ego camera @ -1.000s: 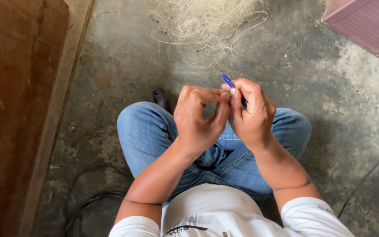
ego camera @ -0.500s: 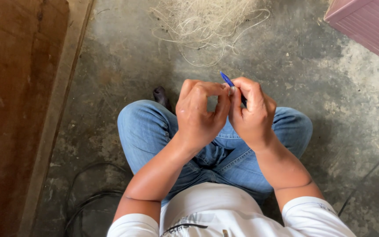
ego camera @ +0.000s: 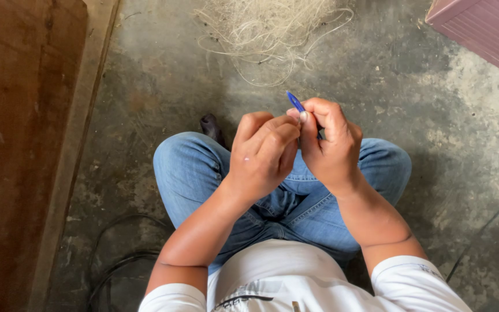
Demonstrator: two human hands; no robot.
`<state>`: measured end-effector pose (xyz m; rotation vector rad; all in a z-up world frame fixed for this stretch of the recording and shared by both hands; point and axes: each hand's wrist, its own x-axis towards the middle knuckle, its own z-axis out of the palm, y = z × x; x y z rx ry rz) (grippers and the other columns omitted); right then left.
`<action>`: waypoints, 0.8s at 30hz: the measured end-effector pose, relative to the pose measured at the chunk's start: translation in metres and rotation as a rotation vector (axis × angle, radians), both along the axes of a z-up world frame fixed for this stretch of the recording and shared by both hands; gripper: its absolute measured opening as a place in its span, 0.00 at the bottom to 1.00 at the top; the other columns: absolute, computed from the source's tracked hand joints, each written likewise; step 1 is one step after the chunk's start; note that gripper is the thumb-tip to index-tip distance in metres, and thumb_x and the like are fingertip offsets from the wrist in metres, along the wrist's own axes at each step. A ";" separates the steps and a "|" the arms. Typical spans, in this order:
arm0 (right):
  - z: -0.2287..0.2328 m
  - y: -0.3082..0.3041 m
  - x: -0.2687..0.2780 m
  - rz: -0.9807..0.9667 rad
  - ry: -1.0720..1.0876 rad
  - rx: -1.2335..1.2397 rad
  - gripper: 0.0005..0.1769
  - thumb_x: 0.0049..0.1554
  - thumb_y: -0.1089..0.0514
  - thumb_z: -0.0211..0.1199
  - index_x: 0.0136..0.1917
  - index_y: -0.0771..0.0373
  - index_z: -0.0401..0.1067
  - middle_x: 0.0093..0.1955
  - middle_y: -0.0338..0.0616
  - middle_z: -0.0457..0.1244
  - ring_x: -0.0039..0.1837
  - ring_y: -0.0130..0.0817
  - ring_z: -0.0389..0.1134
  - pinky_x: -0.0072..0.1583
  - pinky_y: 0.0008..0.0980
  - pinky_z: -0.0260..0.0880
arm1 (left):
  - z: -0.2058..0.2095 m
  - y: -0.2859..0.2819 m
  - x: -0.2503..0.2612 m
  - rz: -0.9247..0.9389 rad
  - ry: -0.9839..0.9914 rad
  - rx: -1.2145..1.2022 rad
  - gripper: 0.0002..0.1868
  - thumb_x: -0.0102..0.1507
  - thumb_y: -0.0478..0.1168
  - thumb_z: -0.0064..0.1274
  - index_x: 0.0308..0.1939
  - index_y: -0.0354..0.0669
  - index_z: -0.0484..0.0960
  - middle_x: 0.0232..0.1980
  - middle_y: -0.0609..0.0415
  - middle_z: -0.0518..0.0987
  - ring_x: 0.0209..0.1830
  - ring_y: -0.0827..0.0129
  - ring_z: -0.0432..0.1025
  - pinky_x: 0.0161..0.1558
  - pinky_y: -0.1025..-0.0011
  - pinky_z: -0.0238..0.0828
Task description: Repairing a fishing net by trimming line with clippers and tying knots using a netting needle.
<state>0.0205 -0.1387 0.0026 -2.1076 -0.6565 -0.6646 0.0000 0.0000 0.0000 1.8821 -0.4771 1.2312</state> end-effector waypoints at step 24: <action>0.012 -0.004 0.018 0.092 0.177 0.375 0.06 0.69 0.65 0.47 0.53 0.73 0.61 0.45 0.62 0.70 0.41 0.44 0.75 0.44 0.36 0.78 | -0.010 -0.009 -0.046 -0.573 0.676 -0.339 0.18 0.64 0.28 0.45 0.54 0.41 0.83 0.24 0.52 0.76 0.19 0.58 0.72 0.25 0.65 0.72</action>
